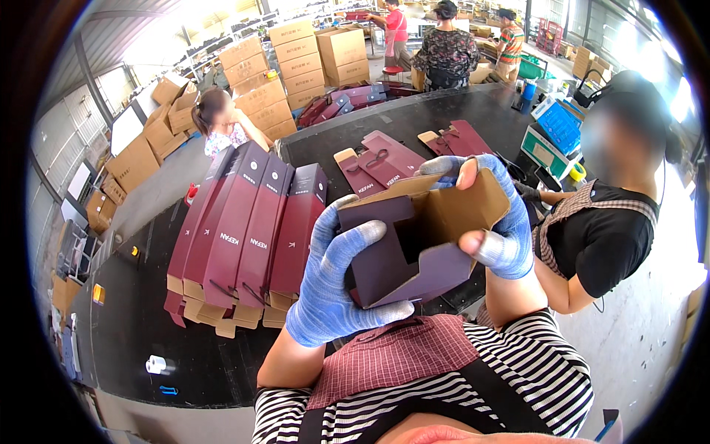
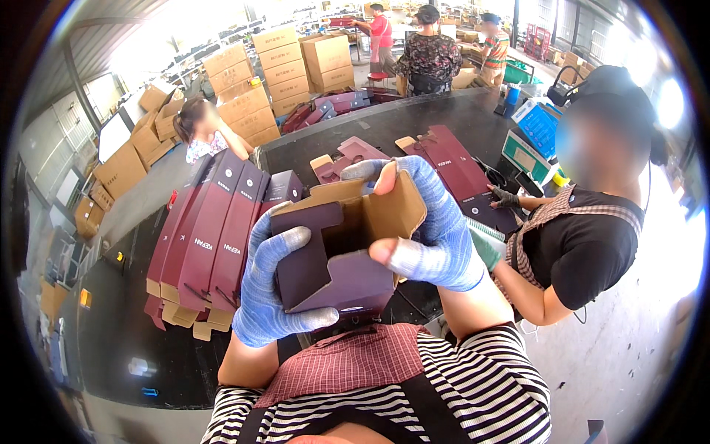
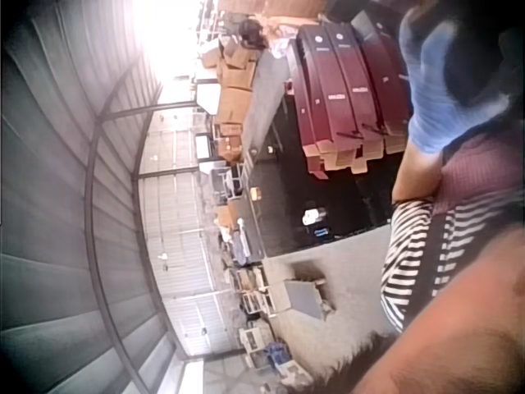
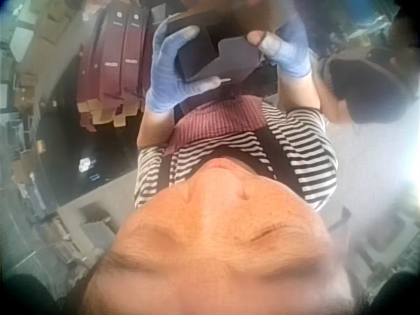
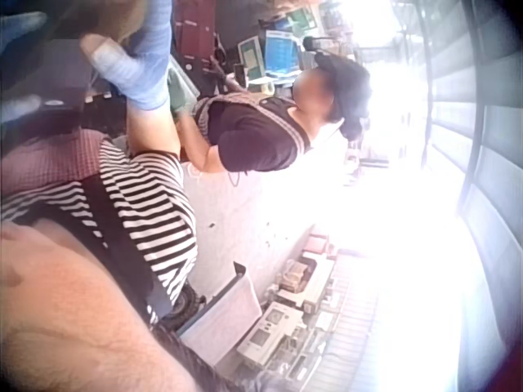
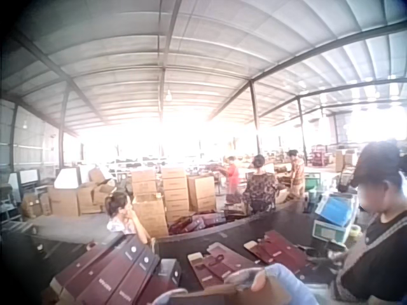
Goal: The person manually folds and shapes pre-cut cardboard wine boxes by hand, interlocking the bottom and top flaps to form stable boxes, and then arranges them onto a stack on the work table.
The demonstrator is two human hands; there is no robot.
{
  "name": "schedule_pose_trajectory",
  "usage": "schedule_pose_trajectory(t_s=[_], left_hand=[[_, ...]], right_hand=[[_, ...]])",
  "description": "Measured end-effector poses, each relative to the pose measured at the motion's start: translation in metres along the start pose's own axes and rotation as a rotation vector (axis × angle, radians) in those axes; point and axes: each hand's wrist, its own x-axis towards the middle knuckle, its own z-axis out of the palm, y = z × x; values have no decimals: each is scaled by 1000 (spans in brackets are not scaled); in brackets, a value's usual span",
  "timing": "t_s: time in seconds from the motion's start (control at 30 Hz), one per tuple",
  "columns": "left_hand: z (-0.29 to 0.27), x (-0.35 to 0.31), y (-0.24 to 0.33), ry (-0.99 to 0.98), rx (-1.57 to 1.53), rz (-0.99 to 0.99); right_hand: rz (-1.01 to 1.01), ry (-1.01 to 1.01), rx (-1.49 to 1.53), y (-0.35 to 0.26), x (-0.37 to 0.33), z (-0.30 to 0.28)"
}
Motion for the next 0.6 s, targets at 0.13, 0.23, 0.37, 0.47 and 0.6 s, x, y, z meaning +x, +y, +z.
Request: schedule_pose_trajectory(t_s=[0.13, 0.23, 0.37, 0.47, 0.6], left_hand=[[4, 4, 2, 31, 35, 27], [8, 8, 1, 141, -167, 6], [-17, 36, 8, -107, 133, 277], [-21, 40, 13, -277, 294, 285], [-24, 34, 18, -320, 353, 247]], right_hand=[[33, 123, -249, -8, -7, 6], [-20, 113, -443, -13, -3, 7], [-6, -47, -770, -34, 9, 18], [31, 22, -564, -22, 5, 12], [-51, 17, -498, -11, 1, 10]])
